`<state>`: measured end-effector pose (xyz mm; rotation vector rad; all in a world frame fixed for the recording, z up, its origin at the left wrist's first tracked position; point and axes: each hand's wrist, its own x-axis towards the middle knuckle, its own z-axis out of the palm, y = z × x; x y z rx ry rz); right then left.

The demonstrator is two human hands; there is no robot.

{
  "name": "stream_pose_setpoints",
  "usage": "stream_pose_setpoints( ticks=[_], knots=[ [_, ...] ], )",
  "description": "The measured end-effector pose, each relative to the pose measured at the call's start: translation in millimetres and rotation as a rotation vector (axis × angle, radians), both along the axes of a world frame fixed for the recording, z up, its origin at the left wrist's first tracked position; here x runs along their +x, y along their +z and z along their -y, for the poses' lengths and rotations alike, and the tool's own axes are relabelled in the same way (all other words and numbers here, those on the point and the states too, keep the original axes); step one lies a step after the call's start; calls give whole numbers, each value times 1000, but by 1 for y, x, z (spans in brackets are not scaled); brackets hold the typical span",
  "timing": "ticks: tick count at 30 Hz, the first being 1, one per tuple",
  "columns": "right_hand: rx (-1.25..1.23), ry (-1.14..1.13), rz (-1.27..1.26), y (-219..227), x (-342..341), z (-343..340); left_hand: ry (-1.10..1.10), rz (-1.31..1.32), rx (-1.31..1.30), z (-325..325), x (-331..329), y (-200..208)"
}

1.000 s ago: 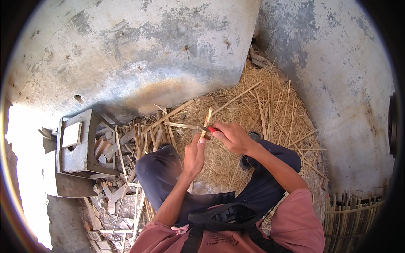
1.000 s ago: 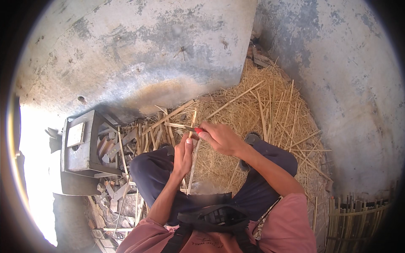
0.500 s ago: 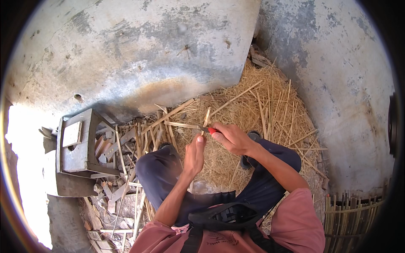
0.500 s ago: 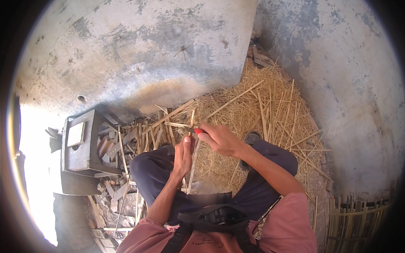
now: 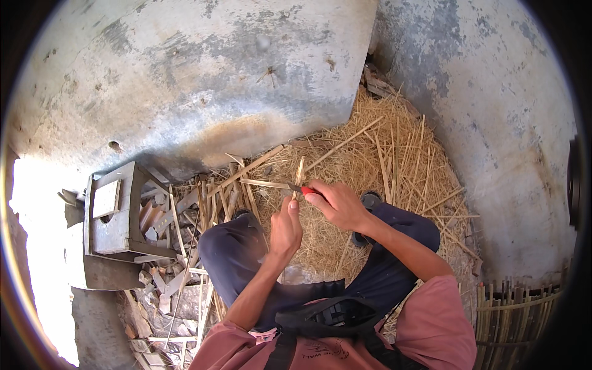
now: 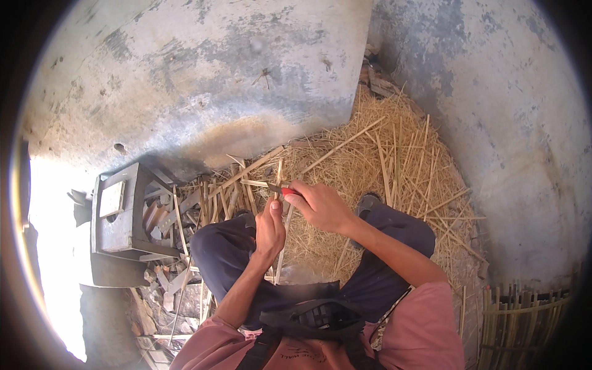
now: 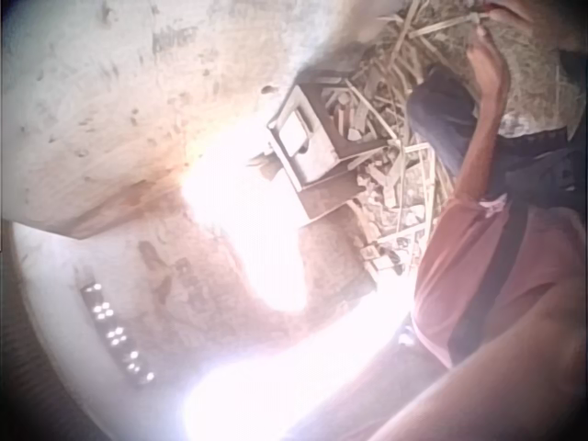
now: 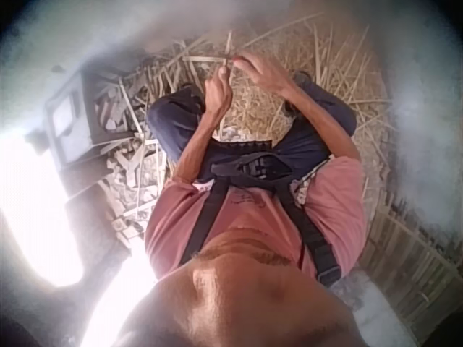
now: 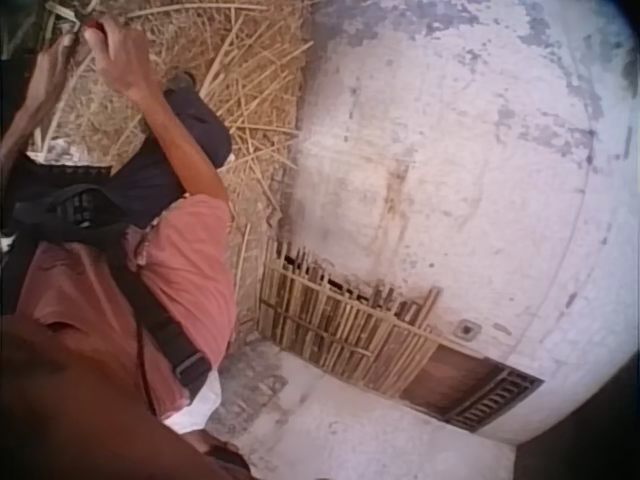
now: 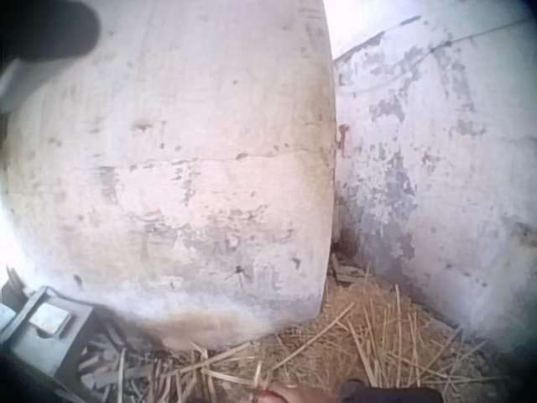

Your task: The person carves a bamboo strip using a utility knife while sitting on a straw-covered floor. They shave thin slivers from the edges and surface of the wood piece.

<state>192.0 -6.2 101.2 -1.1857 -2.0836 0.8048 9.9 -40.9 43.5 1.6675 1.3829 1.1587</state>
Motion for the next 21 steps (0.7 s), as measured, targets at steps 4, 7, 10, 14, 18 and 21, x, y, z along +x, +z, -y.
stream_pose_setpoints(
  ticks=[4, 7, 10, 14, 18, 21],
  knots=[
    [15, -56, -8, 0, -4, 5, 16, -59, -6, -2, 2, -5],
    [-22, -72, -26, 0, -5, 7, 35, -82, 2, -2, 4, -4],
    [-94, -91, -61, 1, -5, 5, 40, -79, 19, -5, 5, -5],
    [-171, -64, -76, 3, -4, -2, 68, -39, -29, -11, 1, -8],
    [-269, -36, -56, 5, 4, -7, 36, 25, -70, -13, -4, -9],
    [-277, -10, -89, 2, 7, -7, 16, 84, -88, -12, -6, -10]
  ],
)
